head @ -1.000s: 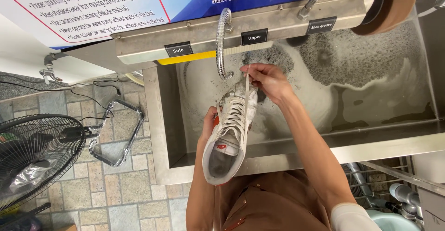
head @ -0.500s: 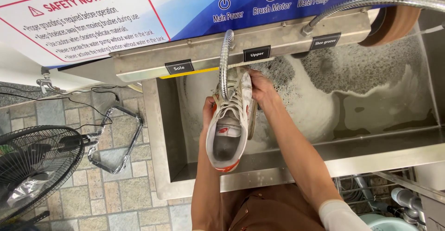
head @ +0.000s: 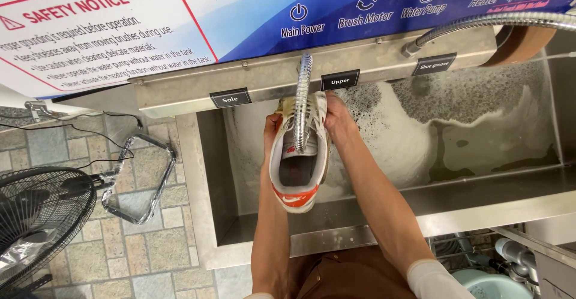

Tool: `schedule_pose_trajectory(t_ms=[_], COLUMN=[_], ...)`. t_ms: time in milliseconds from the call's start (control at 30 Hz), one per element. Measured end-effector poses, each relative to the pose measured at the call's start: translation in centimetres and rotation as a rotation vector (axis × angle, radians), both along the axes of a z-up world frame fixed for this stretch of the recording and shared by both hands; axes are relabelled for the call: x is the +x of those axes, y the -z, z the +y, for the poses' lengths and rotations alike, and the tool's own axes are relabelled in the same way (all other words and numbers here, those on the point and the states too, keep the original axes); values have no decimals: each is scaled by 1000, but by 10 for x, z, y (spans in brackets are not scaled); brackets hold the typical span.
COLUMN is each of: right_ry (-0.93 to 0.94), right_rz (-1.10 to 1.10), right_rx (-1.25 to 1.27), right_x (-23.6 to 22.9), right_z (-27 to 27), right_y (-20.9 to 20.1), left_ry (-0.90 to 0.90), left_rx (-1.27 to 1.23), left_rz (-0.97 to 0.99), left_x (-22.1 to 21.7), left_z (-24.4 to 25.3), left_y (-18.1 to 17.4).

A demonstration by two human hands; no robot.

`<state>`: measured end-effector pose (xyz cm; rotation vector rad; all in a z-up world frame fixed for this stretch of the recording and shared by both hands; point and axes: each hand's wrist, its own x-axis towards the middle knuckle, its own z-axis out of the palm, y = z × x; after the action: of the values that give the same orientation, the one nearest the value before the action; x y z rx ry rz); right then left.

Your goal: Washing and scrubbing a white sneaker in an industrial cleaning sink.

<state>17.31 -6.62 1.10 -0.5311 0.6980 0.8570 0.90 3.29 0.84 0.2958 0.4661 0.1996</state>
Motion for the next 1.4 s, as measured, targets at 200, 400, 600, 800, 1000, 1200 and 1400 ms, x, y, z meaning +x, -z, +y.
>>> schedule_pose_trajectory(t_ms=[200,400,600,800,1000,1200,1400], right_ry=[-48,-105,-129,-174,-245,-343,-102], right_rz=[34,-70,-292,-290,-323,-358,-225], right_rx=[-80,52,-133,-19,-50,-82,31], right_x=[15,24,-2,5,6,4,-12], right_z=[-2,-2,-24,-31,-42,-44,-28], right_y=[67,90,40,54,73,86,16], left_ry=[-33,-69,-77,-50,-6,-71,-57], left_rx=[-58,-170,-67,118,234,60,25], left_rz=[99,49,149,282,386,431,347], left_x=[13,21,18,20,19,34,30], left_z=[-1,-8,-23,-35,-38,-32,-33], left_y=[-47,-38,-38,-36,-5,-89,-79])
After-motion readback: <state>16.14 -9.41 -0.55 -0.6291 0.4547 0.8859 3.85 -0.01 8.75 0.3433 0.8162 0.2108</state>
